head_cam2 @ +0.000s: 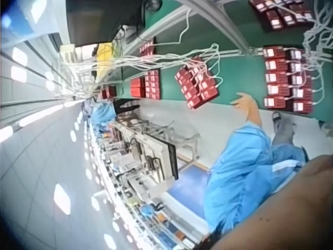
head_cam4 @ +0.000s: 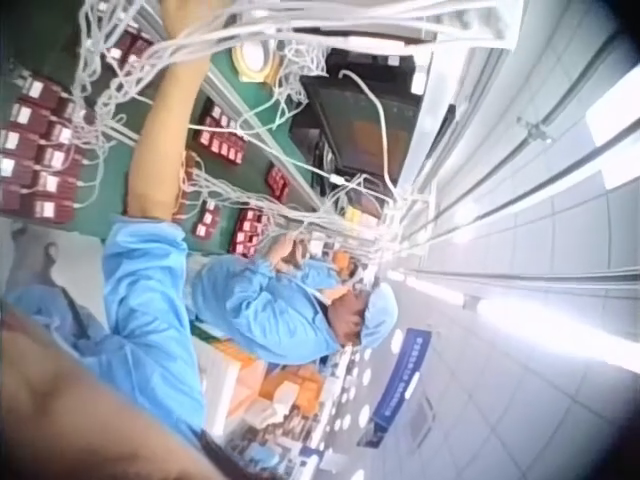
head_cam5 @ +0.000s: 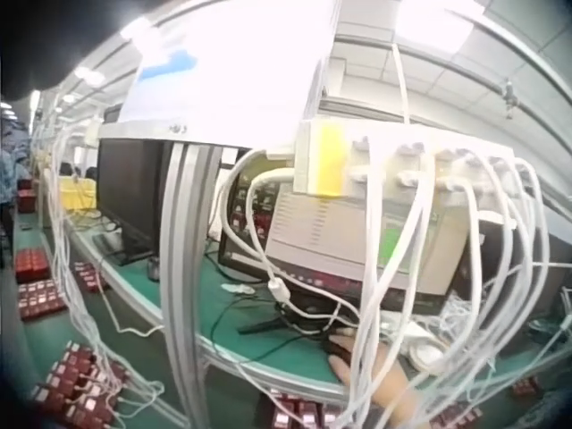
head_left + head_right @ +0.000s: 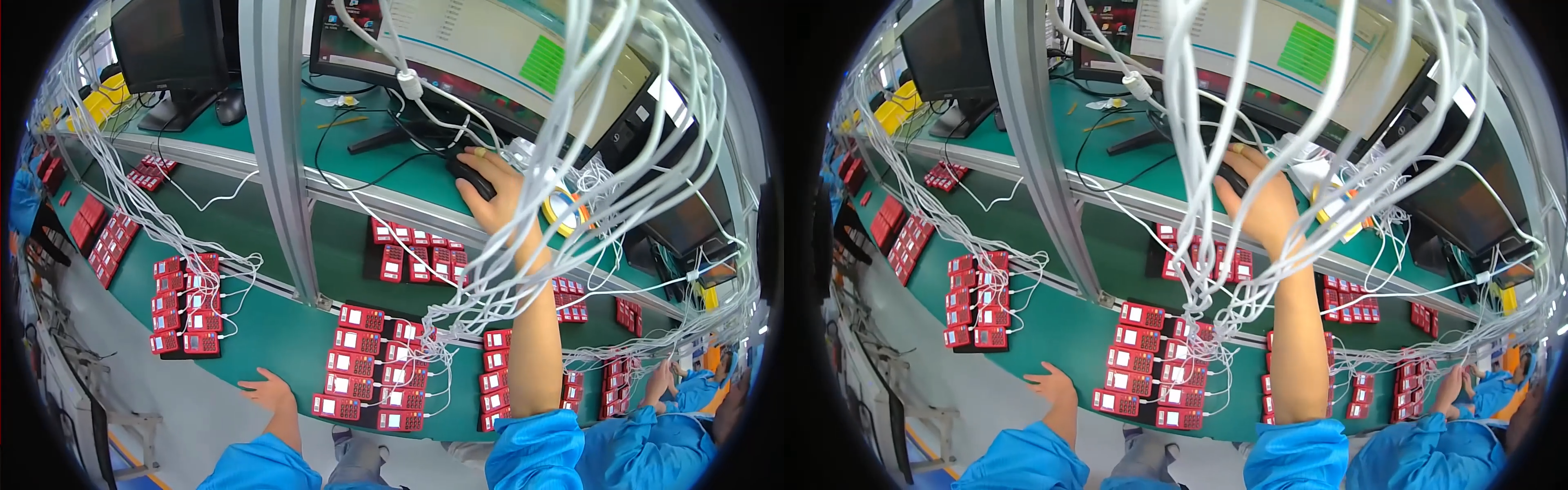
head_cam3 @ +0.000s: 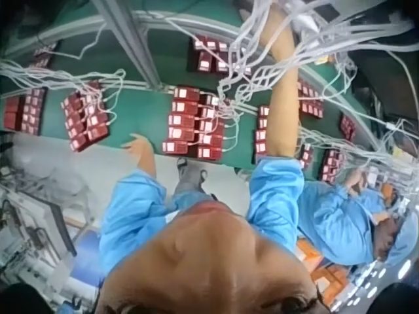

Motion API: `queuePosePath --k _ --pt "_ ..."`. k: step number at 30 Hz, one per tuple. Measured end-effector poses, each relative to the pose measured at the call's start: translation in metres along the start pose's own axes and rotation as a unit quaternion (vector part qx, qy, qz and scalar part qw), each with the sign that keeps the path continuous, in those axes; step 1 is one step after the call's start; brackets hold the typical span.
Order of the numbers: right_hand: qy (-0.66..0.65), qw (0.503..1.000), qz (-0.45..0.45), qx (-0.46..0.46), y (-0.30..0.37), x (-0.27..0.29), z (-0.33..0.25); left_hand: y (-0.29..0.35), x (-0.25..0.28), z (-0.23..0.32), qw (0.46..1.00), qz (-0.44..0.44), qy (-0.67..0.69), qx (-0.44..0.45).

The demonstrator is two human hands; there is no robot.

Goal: The person assembles red keypad devices and connects white cables to them by hand on an electronics production line.

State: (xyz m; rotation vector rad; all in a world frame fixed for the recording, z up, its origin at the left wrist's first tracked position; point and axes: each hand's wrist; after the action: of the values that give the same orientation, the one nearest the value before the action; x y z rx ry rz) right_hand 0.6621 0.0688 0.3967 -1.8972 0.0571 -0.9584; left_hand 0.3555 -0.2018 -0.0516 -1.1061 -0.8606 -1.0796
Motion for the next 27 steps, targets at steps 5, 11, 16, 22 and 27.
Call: queuePosePath --k 5,11,16,22,27 --pt "-0.012 0.999 -0.053 0.001 -0.001 0.007 -0.003 -0.002 -0.011 -0.011 0.998 0.050 -0.011 -0.029" --pt "0.003 0.999 -0.022 -0.043 0.003 0.005 -0.014 -0.003 -0.001 -0.003 1.000 -0.008 0.005 0.009" --pt "0.007 0.999 -0.016 -0.029 0.003 0.008 -0.013 0.001 -0.009 0.000 1.000 0.002 -0.013 0.002" --pt "0.012 0.999 -0.011 -0.045 0.002 0.002 -0.016 -0.005 -0.014 -0.007 1.000 0.006 -0.004 -0.004" --pt "0.021 0.998 -0.017 -0.049 0.004 0.005 -0.015 -0.002 -0.006 -0.004 1.000 -0.014 -0.002 -0.003"
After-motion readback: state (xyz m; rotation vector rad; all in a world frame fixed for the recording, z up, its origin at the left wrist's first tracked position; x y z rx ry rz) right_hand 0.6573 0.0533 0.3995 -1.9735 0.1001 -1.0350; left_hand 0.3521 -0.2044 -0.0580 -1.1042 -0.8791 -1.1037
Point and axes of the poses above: each hand's wrist, its own y-axis away from the middle knuckle, its own x-axis out of the back of the hand, z = x × y, and after that the axes turned 8 degrees about z, right-handed
